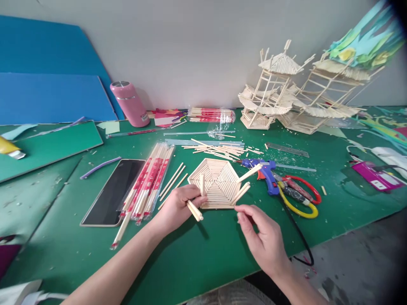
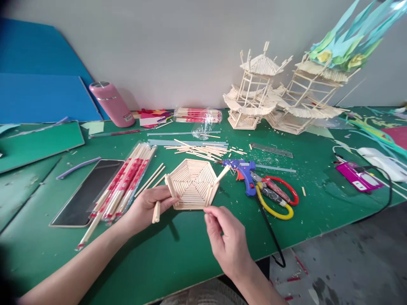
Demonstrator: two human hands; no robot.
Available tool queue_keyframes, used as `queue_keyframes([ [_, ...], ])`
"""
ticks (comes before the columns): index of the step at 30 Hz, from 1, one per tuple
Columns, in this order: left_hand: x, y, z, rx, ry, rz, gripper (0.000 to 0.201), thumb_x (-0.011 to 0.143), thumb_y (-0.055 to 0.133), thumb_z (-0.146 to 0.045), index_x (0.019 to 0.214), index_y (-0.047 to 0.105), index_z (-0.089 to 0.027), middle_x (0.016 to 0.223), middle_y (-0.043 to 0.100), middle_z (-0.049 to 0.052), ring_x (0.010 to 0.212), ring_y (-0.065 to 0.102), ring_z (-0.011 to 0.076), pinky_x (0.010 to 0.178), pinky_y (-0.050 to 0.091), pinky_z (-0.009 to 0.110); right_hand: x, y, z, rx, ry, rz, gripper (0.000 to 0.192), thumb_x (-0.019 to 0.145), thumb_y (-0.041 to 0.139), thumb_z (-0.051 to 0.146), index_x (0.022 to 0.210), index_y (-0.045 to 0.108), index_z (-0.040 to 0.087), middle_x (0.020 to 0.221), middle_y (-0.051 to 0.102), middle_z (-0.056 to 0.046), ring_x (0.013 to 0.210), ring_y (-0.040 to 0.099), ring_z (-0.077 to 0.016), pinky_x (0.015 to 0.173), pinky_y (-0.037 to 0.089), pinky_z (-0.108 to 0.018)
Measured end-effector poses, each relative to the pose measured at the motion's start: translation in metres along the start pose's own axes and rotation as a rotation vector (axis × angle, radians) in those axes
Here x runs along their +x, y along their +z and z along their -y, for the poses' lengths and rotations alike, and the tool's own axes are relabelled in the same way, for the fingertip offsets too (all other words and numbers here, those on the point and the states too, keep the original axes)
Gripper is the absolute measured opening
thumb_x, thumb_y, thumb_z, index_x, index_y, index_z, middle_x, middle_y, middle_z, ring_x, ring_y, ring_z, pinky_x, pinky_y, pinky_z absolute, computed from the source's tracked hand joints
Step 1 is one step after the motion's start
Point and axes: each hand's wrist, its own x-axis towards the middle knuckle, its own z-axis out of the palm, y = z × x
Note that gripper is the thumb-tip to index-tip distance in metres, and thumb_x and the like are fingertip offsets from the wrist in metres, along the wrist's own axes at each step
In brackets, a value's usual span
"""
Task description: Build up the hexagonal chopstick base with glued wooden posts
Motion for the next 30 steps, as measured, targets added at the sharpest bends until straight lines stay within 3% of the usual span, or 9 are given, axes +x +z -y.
queue_keyframes([
  [7, 0.000, 0.002, 0.001, -0.034, 0.000, -0.005, 0.022, 0.082, 0.049, -0.026, 0.069, 0.061, -0.014, 0.067, 0.057, 0.003, 0.069, 0.055, 0.0139, 0.062, 0.044, 0.023, 0.015, 0.038, 0.014, -0.073, -0.088, 0.182, 0.030, 0.084, 0.041, 0.018, 0.112, 0.051, 0.016, 0.086, 0.062, -0.008, 0.080, 0.057, -0.0183, 0.073, 0.048, -0.033],
  [12, 0.001, 0.000, -0.001, -0.035, -0.006, -0.002, 0.024, 0.082, 0.048, -0.027, 0.065, 0.060, -0.014, 0.066, 0.057, 0.003, 0.068, 0.055, 0.0140, 0.061, 0.044, 0.022, 0.018, 0.047, 0.016, -0.229, -0.065, 0.307, 0.036, 0.084, 0.040, 0.016, 0.120, 0.048, 0.014, 0.083, 0.060, -0.008, 0.078, 0.056, -0.0208, 0.070, 0.047, -0.036],
  [25, 0.000, 0.000, 0.000, -0.037, 0.001, -0.001, 0.022, 0.083, 0.048, -0.026, 0.071, 0.062, -0.014, 0.070, 0.060, 0.004, 0.067, 0.055, 0.0134, 0.060, 0.045, 0.022, 0.017, 0.042, 0.017, -0.224, -0.111, 0.313, 0.039, 0.083, 0.042, 0.017, 0.121, 0.047, 0.016, 0.086, 0.060, -0.008, 0.079, 0.056, -0.0204, 0.069, 0.048, -0.035],
  [27, 0.000, 0.000, 0.000, -0.041, -0.008, 0.007, 0.020, 0.083, 0.048, -0.024, 0.073, 0.062, -0.014, 0.074, 0.061, 0.005, 0.068, 0.055, 0.0135, 0.061, 0.045, 0.022, 0.010, 0.034, 0.015, -0.195, -0.129, 0.287, 0.037, 0.083, 0.044, 0.018, 0.120, 0.047, 0.016, 0.084, 0.060, -0.008, 0.078, 0.056, -0.0200, 0.068, 0.048, -0.034],
  [30, -0.001, 0.000, 0.001, -0.019, -0.021, 0.018, 0.018, 0.083, 0.048, -0.022, 0.080, 0.063, -0.013, 0.077, 0.061, 0.006, 0.069, 0.055, 0.0139, 0.062, 0.044, 0.023, -0.002, 0.008, 0.005, -0.170, -0.115, 0.172, 0.021, 0.082, 0.046, 0.018, 0.100, 0.056, 0.017, 0.072, 0.058, -0.004, 0.066, 0.054, -0.0167, 0.059, 0.045, -0.030],
])
